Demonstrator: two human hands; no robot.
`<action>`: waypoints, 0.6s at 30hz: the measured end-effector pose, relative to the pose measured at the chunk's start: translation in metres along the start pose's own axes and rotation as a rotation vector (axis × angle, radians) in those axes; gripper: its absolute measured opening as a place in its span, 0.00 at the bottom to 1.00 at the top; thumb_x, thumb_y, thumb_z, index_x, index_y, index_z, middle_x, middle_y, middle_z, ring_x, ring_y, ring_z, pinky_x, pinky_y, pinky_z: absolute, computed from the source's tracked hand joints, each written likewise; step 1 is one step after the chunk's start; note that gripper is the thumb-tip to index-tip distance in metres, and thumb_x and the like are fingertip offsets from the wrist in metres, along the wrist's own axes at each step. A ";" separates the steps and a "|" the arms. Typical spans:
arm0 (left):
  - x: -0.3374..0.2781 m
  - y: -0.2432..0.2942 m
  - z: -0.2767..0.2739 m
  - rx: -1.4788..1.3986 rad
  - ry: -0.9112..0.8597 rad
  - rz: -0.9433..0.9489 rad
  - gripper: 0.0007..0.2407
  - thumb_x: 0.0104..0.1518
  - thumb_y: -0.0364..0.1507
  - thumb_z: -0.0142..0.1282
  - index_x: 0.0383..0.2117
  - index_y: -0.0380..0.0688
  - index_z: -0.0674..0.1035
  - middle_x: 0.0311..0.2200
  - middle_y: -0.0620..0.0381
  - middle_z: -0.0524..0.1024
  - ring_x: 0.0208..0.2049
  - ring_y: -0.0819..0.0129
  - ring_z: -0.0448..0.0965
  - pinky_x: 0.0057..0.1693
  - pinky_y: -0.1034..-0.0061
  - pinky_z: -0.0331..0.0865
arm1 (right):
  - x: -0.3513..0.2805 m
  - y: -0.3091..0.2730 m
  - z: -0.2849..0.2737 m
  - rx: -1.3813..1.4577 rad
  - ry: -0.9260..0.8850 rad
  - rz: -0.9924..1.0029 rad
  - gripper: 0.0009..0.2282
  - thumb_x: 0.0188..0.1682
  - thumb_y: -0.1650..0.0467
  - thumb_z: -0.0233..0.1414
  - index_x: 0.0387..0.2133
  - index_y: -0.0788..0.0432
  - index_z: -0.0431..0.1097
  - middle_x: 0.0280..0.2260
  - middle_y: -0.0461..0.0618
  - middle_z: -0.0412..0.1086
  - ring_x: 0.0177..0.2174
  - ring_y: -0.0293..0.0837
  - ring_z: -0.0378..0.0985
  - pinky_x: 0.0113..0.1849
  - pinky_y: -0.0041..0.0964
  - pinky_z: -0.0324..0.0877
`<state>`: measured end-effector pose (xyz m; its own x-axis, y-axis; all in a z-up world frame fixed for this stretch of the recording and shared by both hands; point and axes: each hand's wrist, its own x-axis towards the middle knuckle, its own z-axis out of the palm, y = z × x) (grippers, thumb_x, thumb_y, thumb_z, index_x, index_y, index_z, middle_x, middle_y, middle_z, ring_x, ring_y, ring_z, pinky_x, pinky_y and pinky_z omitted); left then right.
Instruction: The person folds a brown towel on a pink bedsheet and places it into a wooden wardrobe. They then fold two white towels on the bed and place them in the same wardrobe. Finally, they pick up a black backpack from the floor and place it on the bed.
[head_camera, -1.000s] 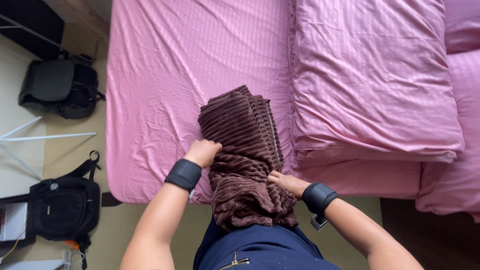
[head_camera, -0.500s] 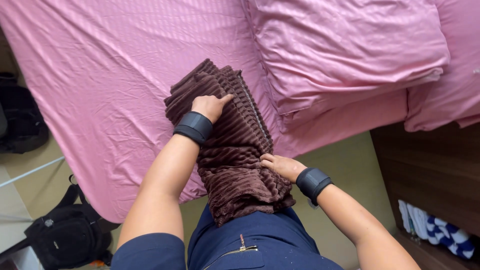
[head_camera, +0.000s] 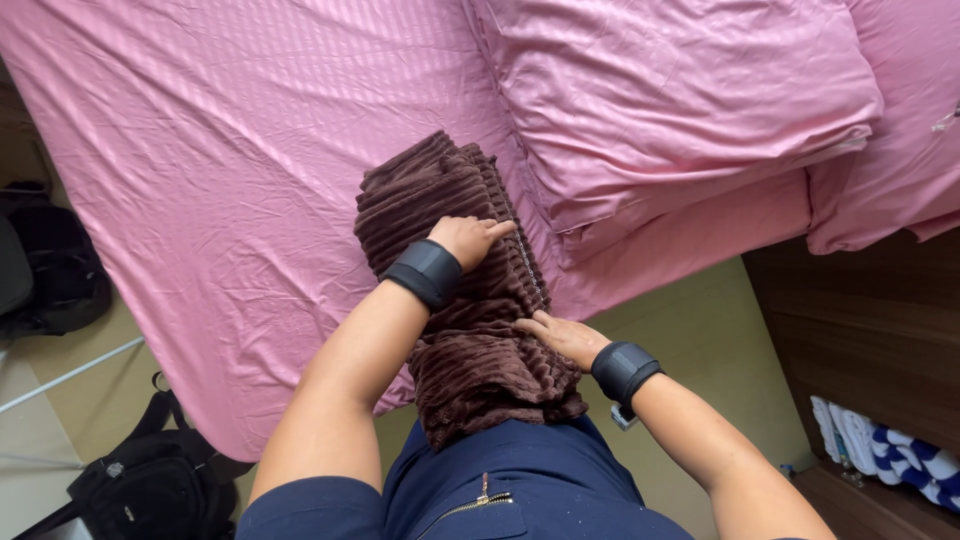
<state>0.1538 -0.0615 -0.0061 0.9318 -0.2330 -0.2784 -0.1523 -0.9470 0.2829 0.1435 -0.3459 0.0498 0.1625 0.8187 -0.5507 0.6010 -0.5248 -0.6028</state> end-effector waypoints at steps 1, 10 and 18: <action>-0.010 -0.004 -0.006 -0.001 0.004 -0.006 0.24 0.61 0.23 0.38 0.64 0.66 0.67 0.48 0.51 0.78 0.41 0.53 0.84 0.41 0.61 0.77 | 0.004 0.000 -0.002 -0.005 -0.003 -0.004 0.26 0.53 0.79 0.42 0.66 0.50 0.54 0.46 0.54 0.62 0.46 0.54 0.72 0.47 0.45 0.68; -0.152 -0.046 -0.015 0.123 -0.031 -0.188 0.26 0.62 0.27 0.45 0.68 0.64 0.59 0.71 0.61 0.56 0.69 0.58 0.59 0.63 0.43 0.62 | 0.028 -0.026 -0.048 -0.743 -0.142 -0.320 0.12 0.48 0.71 0.50 0.44 0.44 0.73 0.73 0.40 0.46 0.69 0.50 0.40 0.64 0.63 0.33; -0.215 -0.010 0.083 0.055 -0.010 -0.177 0.33 0.59 0.28 0.49 0.71 0.75 0.50 0.74 0.60 0.44 0.72 0.56 0.48 0.68 0.40 0.49 | 0.070 -0.016 -0.049 -0.165 -0.431 -0.133 0.28 0.47 0.66 0.58 0.64 0.43 0.61 0.54 0.52 0.71 0.52 0.53 0.75 0.54 0.44 0.71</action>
<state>-0.0728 -0.0200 -0.0256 0.9422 -0.0631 -0.3289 -0.0039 -0.9841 0.1777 0.1836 -0.2686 0.0492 -0.2421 0.6869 -0.6852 0.7165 -0.3496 -0.6036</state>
